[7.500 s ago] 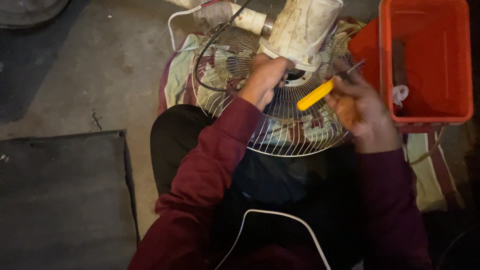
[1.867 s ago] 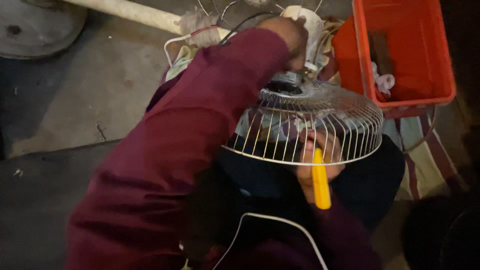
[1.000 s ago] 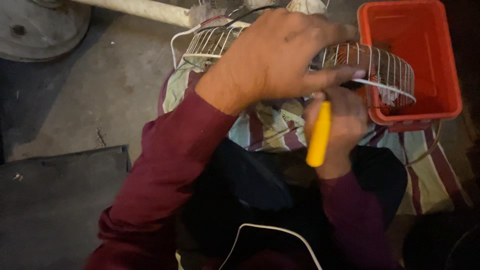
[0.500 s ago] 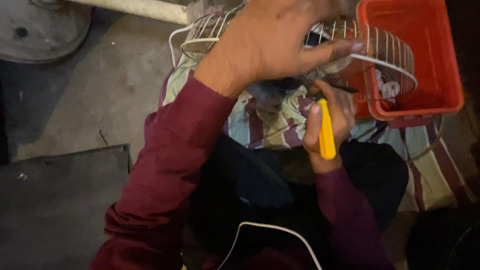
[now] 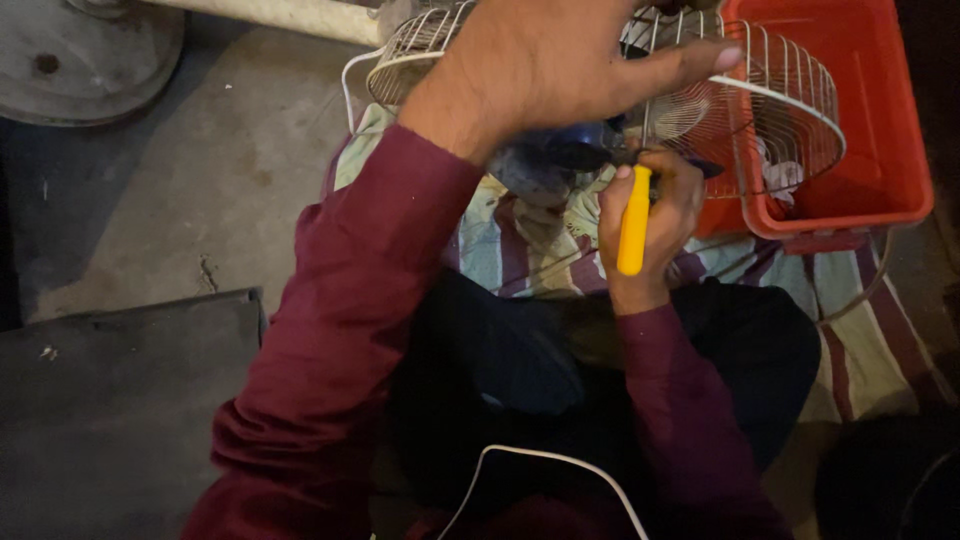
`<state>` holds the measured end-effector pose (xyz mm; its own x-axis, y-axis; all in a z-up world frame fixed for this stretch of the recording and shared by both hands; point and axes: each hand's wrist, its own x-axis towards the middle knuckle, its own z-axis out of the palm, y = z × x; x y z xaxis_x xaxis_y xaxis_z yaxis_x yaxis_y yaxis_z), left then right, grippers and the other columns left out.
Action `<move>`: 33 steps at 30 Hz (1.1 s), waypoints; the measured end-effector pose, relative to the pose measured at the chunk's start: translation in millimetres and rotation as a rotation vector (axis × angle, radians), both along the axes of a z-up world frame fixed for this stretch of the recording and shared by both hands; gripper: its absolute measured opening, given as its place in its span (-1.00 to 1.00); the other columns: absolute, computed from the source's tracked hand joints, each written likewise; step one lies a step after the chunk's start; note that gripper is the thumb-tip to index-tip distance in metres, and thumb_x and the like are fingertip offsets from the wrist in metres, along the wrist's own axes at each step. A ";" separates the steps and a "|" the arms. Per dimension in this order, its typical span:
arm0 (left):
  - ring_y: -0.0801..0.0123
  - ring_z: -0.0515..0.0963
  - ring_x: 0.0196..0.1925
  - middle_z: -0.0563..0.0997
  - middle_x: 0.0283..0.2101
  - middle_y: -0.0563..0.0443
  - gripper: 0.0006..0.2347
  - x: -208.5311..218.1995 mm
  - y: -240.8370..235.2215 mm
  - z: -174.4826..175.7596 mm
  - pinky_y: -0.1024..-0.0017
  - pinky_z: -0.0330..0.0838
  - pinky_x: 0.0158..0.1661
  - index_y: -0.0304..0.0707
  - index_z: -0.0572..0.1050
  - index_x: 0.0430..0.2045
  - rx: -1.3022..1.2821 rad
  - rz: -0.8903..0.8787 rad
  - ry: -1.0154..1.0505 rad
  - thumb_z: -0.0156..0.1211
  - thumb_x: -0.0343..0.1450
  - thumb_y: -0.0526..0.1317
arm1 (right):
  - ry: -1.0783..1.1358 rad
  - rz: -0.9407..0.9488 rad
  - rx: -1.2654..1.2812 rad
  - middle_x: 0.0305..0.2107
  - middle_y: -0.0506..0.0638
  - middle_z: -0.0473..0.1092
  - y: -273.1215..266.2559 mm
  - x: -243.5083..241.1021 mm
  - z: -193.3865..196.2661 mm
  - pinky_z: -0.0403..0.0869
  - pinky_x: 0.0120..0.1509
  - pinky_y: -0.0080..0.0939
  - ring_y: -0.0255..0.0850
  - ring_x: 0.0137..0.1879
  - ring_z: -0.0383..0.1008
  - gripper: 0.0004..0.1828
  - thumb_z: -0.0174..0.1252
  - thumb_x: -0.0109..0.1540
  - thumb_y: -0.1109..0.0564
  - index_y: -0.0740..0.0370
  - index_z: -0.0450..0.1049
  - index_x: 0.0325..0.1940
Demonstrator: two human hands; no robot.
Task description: The person sits on the floor and uses a screwdriver to remove screws from the back of a standing fan's motor housing. They then detach the rear wire cage and set it aside, exposing the fan blades.
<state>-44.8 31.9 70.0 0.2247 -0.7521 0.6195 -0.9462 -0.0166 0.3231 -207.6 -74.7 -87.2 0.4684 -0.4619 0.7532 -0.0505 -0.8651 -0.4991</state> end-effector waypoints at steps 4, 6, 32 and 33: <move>0.17 0.71 -0.29 0.72 -0.20 -0.01 -0.46 -3.8 6.4 -1.8 0.19 0.58 -0.33 -0.07 0.62 -0.06 -0.058 0.032 -0.012 0.10 0.45 0.37 | -0.044 0.045 -0.037 -0.05 0.21 0.52 4.4 0.3 2.0 0.50 0.21 0.06 0.16 0.04 0.52 -0.83 0.23 0.31 0.25 0.32 0.48 -0.02; 0.20 0.72 -0.28 0.73 -0.17 0.01 -0.47 -4.2 6.7 -2.2 0.22 0.59 -0.31 -0.09 0.61 0.00 -0.034 0.031 -0.033 0.11 0.50 0.36 | -0.025 0.047 -0.092 -0.03 0.21 0.52 8.3 -2.1 2.7 0.51 0.21 0.06 0.16 0.06 0.54 -0.85 0.24 0.32 0.28 0.31 0.50 -0.02; 0.18 0.70 -0.17 0.71 -0.15 0.02 -0.55 -10.4 11.7 1.5 0.21 0.55 -0.18 -0.08 0.65 -0.06 -0.122 0.019 -0.022 0.22 0.48 0.28 | 0.068 0.021 -0.210 -0.01 0.19 0.53 11.0 -3.9 23.3 0.48 0.19 0.02 0.11 0.03 0.53 -0.86 0.21 0.34 0.25 0.26 0.54 -0.01; 0.20 0.70 -0.15 0.71 -0.14 0.03 -0.54 -10.9 11.9 1.1 0.22 0.56 -0.16 -0.09 0.65 -0.05 -0.127 0.013 -0.038 0.23 0.49 0.28 | 0.084 0.002 -0.203 -0.02 0.18 0.53 10.6 -2.5 23.0 0.48 0.20 0.03 0.10 0.03 0.53 -0.86 0.22 0.33 0.24 0.25 0.55 -0.02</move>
